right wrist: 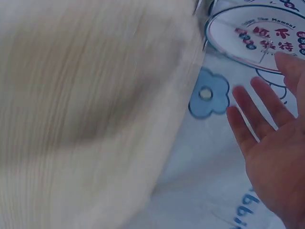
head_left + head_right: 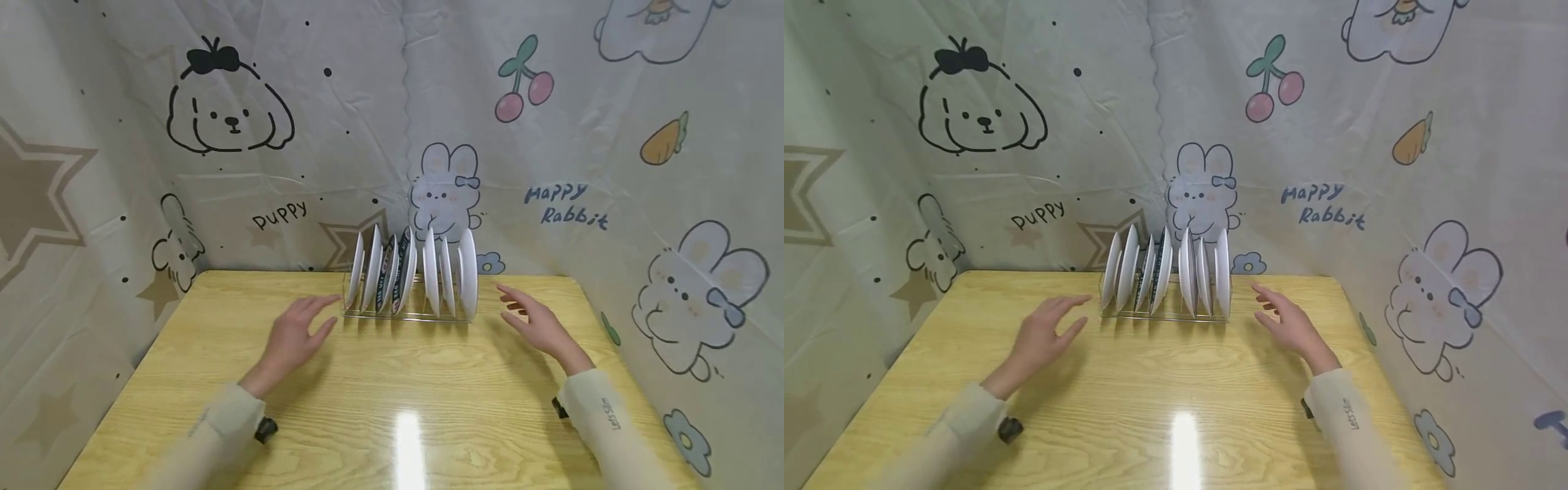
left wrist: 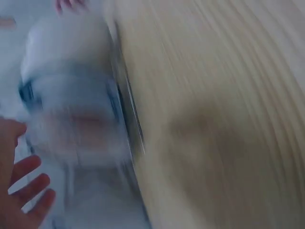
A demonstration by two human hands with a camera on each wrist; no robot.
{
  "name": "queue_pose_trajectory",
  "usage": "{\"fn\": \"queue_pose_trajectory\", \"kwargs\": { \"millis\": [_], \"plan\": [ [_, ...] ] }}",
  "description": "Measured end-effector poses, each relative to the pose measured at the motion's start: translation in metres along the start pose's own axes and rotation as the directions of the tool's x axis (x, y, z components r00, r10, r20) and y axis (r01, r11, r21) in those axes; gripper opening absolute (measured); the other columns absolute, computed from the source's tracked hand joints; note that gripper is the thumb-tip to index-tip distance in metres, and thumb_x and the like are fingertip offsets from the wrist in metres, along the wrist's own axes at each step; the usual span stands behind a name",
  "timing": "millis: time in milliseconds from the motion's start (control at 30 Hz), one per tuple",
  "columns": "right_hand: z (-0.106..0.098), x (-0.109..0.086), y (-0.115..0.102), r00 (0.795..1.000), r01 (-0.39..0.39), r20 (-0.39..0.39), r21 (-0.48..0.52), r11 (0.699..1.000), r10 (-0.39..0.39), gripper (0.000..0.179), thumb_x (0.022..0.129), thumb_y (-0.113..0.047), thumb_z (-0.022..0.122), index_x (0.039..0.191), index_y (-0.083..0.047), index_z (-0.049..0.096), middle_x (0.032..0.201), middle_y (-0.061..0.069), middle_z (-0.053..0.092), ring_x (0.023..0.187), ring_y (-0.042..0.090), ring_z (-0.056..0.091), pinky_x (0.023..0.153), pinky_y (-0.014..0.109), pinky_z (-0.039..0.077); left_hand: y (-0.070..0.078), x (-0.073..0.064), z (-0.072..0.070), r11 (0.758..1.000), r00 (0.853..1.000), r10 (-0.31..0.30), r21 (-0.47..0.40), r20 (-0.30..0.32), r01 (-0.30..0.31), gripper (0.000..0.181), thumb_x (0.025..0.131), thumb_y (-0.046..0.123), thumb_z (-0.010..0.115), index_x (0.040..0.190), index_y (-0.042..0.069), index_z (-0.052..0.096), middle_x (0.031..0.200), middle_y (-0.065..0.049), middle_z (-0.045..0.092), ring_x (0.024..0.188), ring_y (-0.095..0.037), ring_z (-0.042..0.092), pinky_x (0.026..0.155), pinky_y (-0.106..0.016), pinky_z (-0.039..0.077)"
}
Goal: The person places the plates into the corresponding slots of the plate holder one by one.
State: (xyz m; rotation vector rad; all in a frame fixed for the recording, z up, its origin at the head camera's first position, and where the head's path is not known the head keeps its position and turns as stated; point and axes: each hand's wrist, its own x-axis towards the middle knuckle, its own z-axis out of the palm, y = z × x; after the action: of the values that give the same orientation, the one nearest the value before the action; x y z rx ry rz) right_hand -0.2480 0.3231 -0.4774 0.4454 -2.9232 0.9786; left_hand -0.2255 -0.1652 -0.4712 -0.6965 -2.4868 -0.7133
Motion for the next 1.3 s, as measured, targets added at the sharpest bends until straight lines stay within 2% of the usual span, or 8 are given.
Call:
{"fn": "queue_pose_trajectory", "kwargs": {
  "millis": [200, 400, 500, 633, 767, 867, 1100, 1300],
  "plan": [
    [-0.035, -0.024, 0.0, 0.994, 0.107, 0.0, -0.333, 0.937, -0.114, 0.059, 0.105, -0.027, 0.062, 0.159, -0.015, 0.04, 0.153, 0.023, 0.048, 0.138, 0.05, 0.045, 0.109, 0.071, 0.038, -0.079, -0.018, -0.074, 0.947, 0.986, -0.05, 0.321, 0.16, -0.004, 0.064, 0.101, 0.039, 0.065, 0.159, 0.024, 0.042, 0.158, -0.015, 0.049, 0.144, -0.043, 0.044, 0.118, -0.066, 0.031],
    [-0.068, -0.033, -0.006, 0.94, 0.206, -0.113, -0.56, 0.802, -0.321, 0.06, 0.098, -0.028, 0.071, 0.153, -0.013, 0.049, 0.152, 0.021, 0.049, 0.139, 0.046, 0.042, 0.118, 0.066, 0.03, -0.106, -0.022, -0.13, 0.851, 0.99, 0.03, 0.516, 0.137, -0.097, 0.066, 0.104, 0.065, 0.041, 0.16, 0.031, 0.04, 0.167, -0.005, 0.036, 0.156, -0.035, 0.029, 0.131, -0.054, 0.004],
    [-0.084, -0.036, -0.013, 0.884, 0.231, -0.184, -0.627, 0.744, -0.43, 0.055, 0.106, -0.047, 0.054, 0.151, -0.015, 0.052, 0.152, 0.019, 0.05, 0.143, 0.043, 0.04, 0.127, 0.06, 0.021, -0.108, -0.019, -0.146, 0.826, 0.993, 0.079, 0.552, 0.088, -0.114, 0.074, 0.102, 0.075, 0.025, 0.161, 0.032, 0.038, 0.171, 0.0, 0.029, 0.161, -0.027, 0.018, 0.132, -0.053, 0.001],
    [-0.096, -0.038, -0.017, 0.775, 0.254, -0.245, -0.724, 0.642, -0.583, 0.067, 0.109, -0.061, 0.028, 0.149, -0.015, 0.054, 0.153, 0.016, 0.05, 0.147, 0.038, 0.038, 0.129, 0.056, 0.018, -0.105, -0.018, -0.157, 0.812, 0.993, 0.101, 0.572, 0.052, -0.113, 0.08, 0.099, 0.08, 0.018, 0.163, 0.034, 0.033, 0.173, 0.006, 0.02, 0.162, -0.021, 0.01, 0.131, -0.054, 0.001],
    [-0.095, -0.039, -0.015, 0.706, 0.271, -0.244, -0.773, 0.573, -0.664, 0.065, 0.108, -0.06, 0.03, 0.149, -0.016, 0.056, 0.158, 0.012, 0.048, 0.153, 0.033, 0.033, 0.129, 0.059, 0.017, -0.104, -0.022, -0.156, 0.815, 0.986, 0.167, 0.561, 0.01, -0.143, 0.079, 0.099, 0.079, 0.024, 0.16, 0.032, 0.039, 0.172, 0.004, 0.025, 0.161, -0.024, 0.015, 0.13, -0.057, 0.003],
    [-0.088, -0.04, -0.01, 0.718, 0.278, -0.213, -0.785, 0.553, -0.663, 0.068, 0.105, -0.064, 0.031, 0.151, -0.019, 0.055, 0.162, 0.009, 0.045, 0.155, 0.032, 0.032, 0.128, 0.062, 0.014, -0.109, -0.028, -0.151, 0.813, 0.973, 0.231, 0.555, -0.029, -0.176, 0.079, 0.098, 0.079, 0.026, 0.156, 0.029, 0.046, 0.17, 0.003, 0.031, 0.16, -0.025, 0.019, 0.13, -0.059, 0.006],
    [-0.069, -0.044, 0.011, 0.835, 0.248, -0.137, -0.77, 0.587, -0.533, 0.079, 0.1, -0.076, 0.026, 0.157, -0.024, 0.045, 0.169, 0.004, 0.032, 0.157, 0.032, 0.026, 0.128, 0.065, 0.005, -0.122, -0.042, -0.137, 0.786, 0.973, 0.226, 0.584, 0.034, -0.203, 0.088, 0.096, 0.083, 0.016, 0.158, 0.028, 0.045, 0.172, 0.004, 0.026, 0.16, -0.027, 0.018, 0.129, -0.06, 0.006],
    [-0.052, -0.05, 0.033, 0.873, 0.237, -0.102, -0.765, 0.599, -0.476, 0.081, 0.1, -0.078, 0.025, 0.157, -0.024, 0.046, 0.17, 0.004, 0.032, 0.158, 0.031, 0.024, 0.128, 0.064, 0.004, -0.137, -0.06, -0.122, 0.793, 0.972, 0.233, 0.57, 0.038, -0.212, 0.087, 0.097, 0.083, 0.016, 0.158, 0.029, 0.044, 0.171, 0.001, 0.03, 0.16, -0.028, 0.021, 0.129, -0.061, 0.008]
  ]
}}
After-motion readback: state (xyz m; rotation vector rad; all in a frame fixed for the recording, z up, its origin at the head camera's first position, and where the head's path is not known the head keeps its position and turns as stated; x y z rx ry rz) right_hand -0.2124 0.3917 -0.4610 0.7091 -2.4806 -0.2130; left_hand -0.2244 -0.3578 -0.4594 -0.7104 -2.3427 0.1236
